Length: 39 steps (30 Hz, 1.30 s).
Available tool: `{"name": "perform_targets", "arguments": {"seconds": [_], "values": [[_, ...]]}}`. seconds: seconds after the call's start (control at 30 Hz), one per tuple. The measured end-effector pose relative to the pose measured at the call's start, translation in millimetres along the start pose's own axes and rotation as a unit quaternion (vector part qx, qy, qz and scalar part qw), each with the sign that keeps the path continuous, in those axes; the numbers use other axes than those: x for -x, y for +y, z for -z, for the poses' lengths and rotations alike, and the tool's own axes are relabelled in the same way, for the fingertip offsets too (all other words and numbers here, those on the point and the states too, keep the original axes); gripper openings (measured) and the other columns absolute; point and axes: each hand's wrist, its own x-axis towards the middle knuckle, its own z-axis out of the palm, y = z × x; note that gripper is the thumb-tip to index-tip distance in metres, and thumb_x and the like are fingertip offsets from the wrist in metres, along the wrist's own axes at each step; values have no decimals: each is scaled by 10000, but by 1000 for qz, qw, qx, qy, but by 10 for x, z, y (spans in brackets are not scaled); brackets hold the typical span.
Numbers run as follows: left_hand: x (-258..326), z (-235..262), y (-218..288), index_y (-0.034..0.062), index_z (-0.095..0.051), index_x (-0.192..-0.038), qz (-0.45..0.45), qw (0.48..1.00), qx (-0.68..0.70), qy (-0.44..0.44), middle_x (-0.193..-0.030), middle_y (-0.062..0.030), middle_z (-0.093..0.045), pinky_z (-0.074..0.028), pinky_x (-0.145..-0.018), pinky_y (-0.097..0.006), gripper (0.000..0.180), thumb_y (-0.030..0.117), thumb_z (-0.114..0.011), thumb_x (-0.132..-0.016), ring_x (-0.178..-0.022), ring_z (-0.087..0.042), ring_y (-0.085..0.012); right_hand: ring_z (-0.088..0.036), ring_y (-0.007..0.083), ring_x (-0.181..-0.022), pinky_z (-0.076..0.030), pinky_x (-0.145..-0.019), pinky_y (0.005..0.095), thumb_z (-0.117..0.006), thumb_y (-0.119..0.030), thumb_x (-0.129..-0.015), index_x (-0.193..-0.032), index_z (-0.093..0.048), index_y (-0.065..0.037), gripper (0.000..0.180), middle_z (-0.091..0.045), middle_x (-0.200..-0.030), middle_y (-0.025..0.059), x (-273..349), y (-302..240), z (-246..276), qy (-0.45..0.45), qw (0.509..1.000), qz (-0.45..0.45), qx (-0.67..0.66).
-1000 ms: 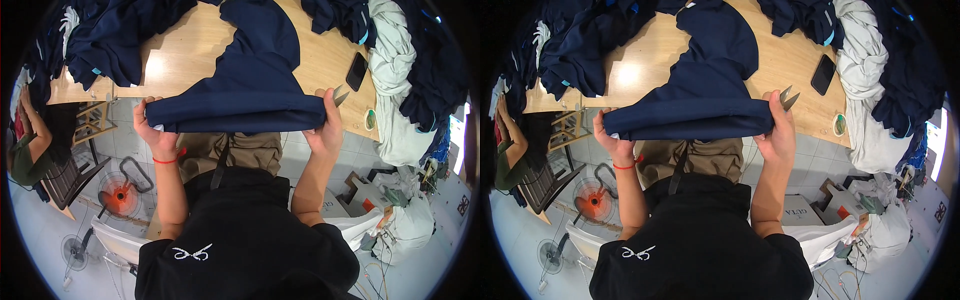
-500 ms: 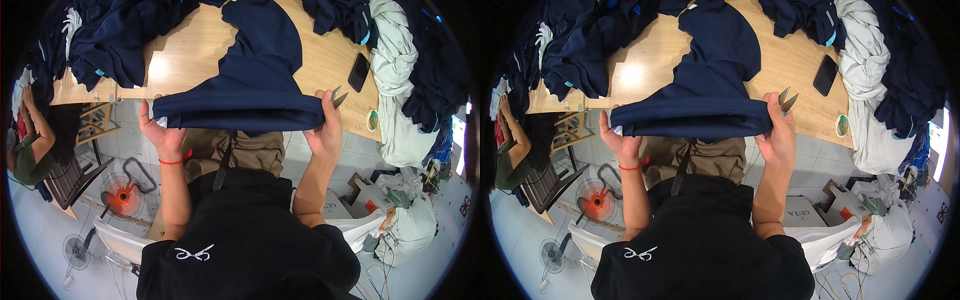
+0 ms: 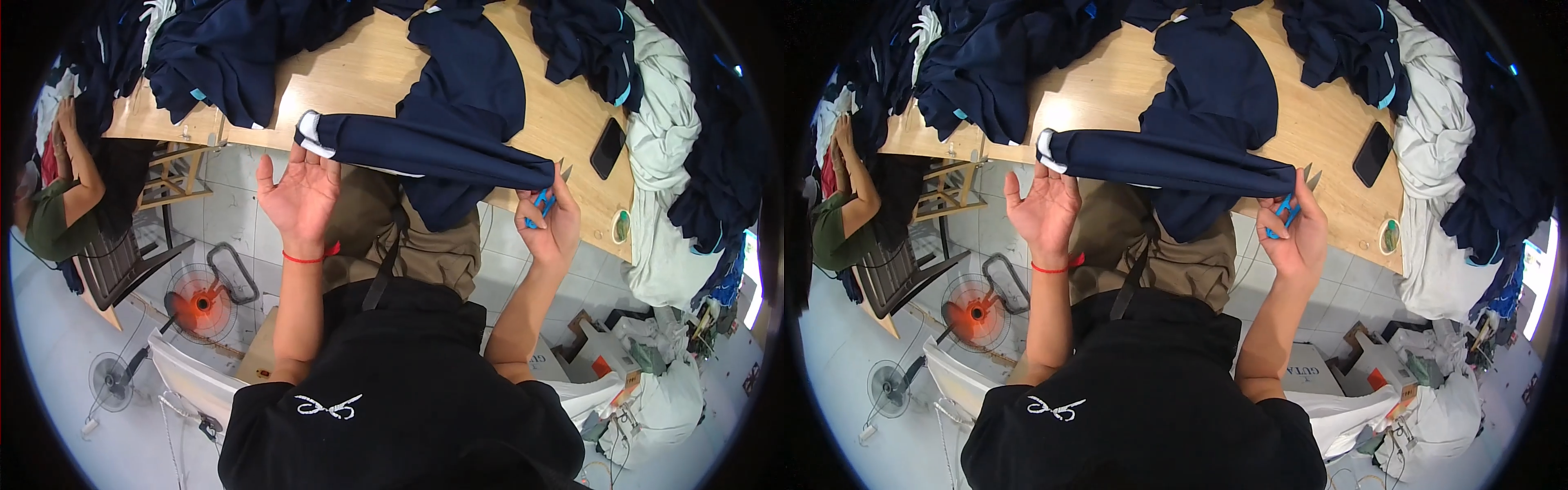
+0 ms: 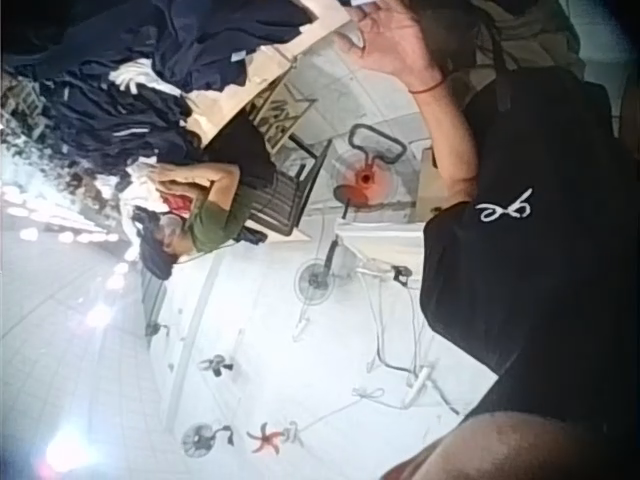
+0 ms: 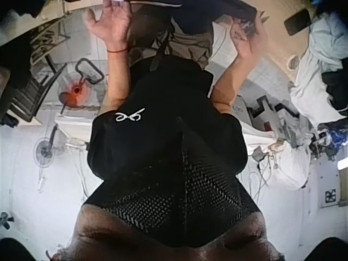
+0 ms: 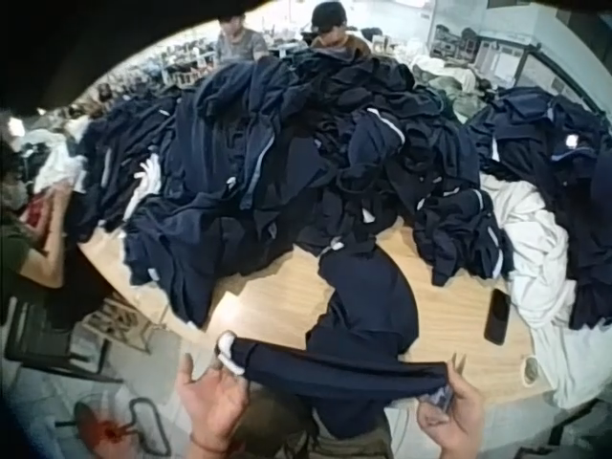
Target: Trimming loose or excess threads from dark blue garments using small snips in a factory setting.
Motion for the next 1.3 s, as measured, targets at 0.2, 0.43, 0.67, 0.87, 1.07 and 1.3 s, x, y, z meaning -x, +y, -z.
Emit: {"name": "perform_targets", "arguments": {"seconds": [0.2, 0.43, 0.67, 0.87, 1.07, 1.3], "values": [[12, -134, -84, -149, -362, -1590, -18, 1000, -11, -14, -1707, -287, -346, -192, -1350, -549, 897, 489, -578, -998, -1623, -282, -392, -539, 97, -700, -292, -431, 202, -574, -188, -1128, -1141, -682, -6, 212, -738, -1054, 104, -112, -142, 283, -6, 999, -35, -19], [55, -275, -216, -118, -305, -1632, 6, 996, -80, -40, -1672, -312, -384, -223, -1323, -610, 974, 563, -563, -986, -1578, -326, -493, -527, 70, -638, -280, -411, 183, -540, -163, -1138, -1192, -674, 7, 223, -752, -1079, 138, -160, -225, 446, 9, 990, -85, -113], [88, -341, -304, -82, -305, -1653, 37, 979, -186, -79, -1713, -302, -324, -198, -1313, -654, 963, 584, -559, -1005, -1587, -292, -519, -485, 80, -581, -290, -413, 179, -539, -153, -1132, -1166, -665, 5, 205, -750, -1066, 144, -234, -207, 531, 16, 988, -89, -123], [123, -372, -337, -77, -301, -1658, 51, 959, -268, -82, -1710, -301, -333, -210, -1307, -660, 988, 584, -583, -979, -1585, -325, -489, -409, 76, -525, -298, -434, 187, -555, -117, -1099, -1099, -666, -19, 148, -720, -953, 92, -256, -175, 528, 55, 996, -47, -50], [145, -295, -297, -62, -549, -1467, 47, 949, -312, -24, -1411, -199, -654, -460, -1141, -478, 742, 511, -595, -998, -1292, -626, -322, -407, 64, -520, -286, -434, 197, -569, -134, -1098, -1078, -672, -52, 133, -681, -867, 4, -150, -151, 430, 54, 998, -13, -10], [35, -55, -177, -8, -715, -1228, -53, 623, -762, 167, -1118, -50, -747, -514, -902, -265, 228, 110, -720, -1033, -1004, -668, -114, -513, 23, -592, -280, -430, 208, -646, -161, -1094, -1105, -698, -64, 111, -662, -856, -51, -33, 202, -7, 20, 980, 92, 173]]}}
